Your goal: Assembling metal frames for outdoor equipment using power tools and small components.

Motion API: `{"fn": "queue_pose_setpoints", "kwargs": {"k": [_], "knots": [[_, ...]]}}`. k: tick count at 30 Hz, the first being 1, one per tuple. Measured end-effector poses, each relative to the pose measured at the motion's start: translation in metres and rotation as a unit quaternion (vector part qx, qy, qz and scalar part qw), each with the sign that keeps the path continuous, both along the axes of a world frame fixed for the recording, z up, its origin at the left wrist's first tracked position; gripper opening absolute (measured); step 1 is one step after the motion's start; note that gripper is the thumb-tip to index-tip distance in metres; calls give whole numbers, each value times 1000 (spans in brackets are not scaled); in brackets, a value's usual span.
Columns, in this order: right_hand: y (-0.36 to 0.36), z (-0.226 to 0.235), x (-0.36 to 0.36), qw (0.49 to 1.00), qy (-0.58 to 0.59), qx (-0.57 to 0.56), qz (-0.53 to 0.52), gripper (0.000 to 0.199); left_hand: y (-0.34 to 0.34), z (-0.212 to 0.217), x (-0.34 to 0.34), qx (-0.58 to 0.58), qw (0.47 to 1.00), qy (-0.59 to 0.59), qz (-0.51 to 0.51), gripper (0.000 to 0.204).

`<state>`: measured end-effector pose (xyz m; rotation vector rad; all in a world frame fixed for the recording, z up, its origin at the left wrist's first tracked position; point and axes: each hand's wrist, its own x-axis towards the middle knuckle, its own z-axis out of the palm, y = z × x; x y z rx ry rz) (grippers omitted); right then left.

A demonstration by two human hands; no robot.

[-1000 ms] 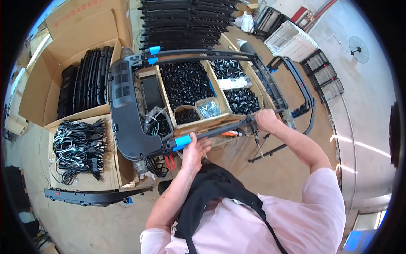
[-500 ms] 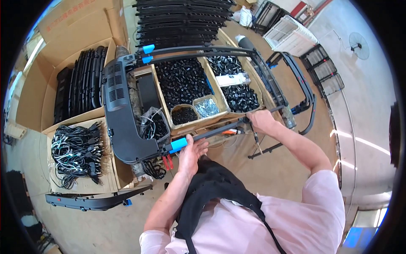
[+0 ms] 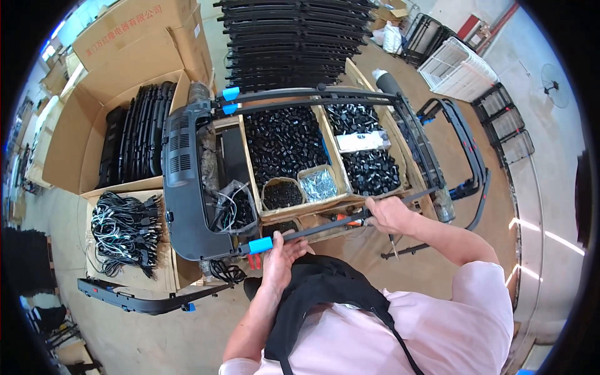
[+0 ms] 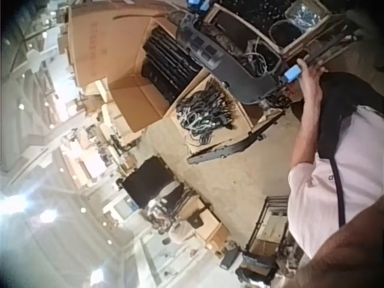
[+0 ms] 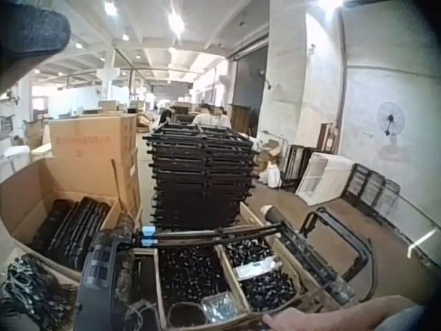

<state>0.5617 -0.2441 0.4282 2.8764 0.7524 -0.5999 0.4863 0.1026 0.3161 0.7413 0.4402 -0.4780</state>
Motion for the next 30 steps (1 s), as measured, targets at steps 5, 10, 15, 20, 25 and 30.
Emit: {"fn": "queue_pose_setpoints", "kwargs": {"k": [5, 10, 15, 20, 25, 30], "knots": [[38, 40, 82, 992, 124, -8, 17, 52, -6, 8, -3, 26, 997, 29, 66, 59], [83, 22, 284, 941, -223, 240, 82, 40, -14, 16, -16, 38, 983, 46, 176, 48], [129, -20, 425, 990, -117, 72, -13, 72, -21, 9, -42, 64, 963, 25, 261, 51], [138, -42, 449, 986, 72, 139, -53, 81, -29, 28, -32, 23, 957, 34, 286, 67], [125, -33, 436, 968, 24, 239, -68, 71, -34, 33, -16, 68, 964, 53, 251, 77], [123, 49, 408, 939, -132, 317, 7, 62, -34, 59, -37, 89, 967, -24, 236, 73]]}}
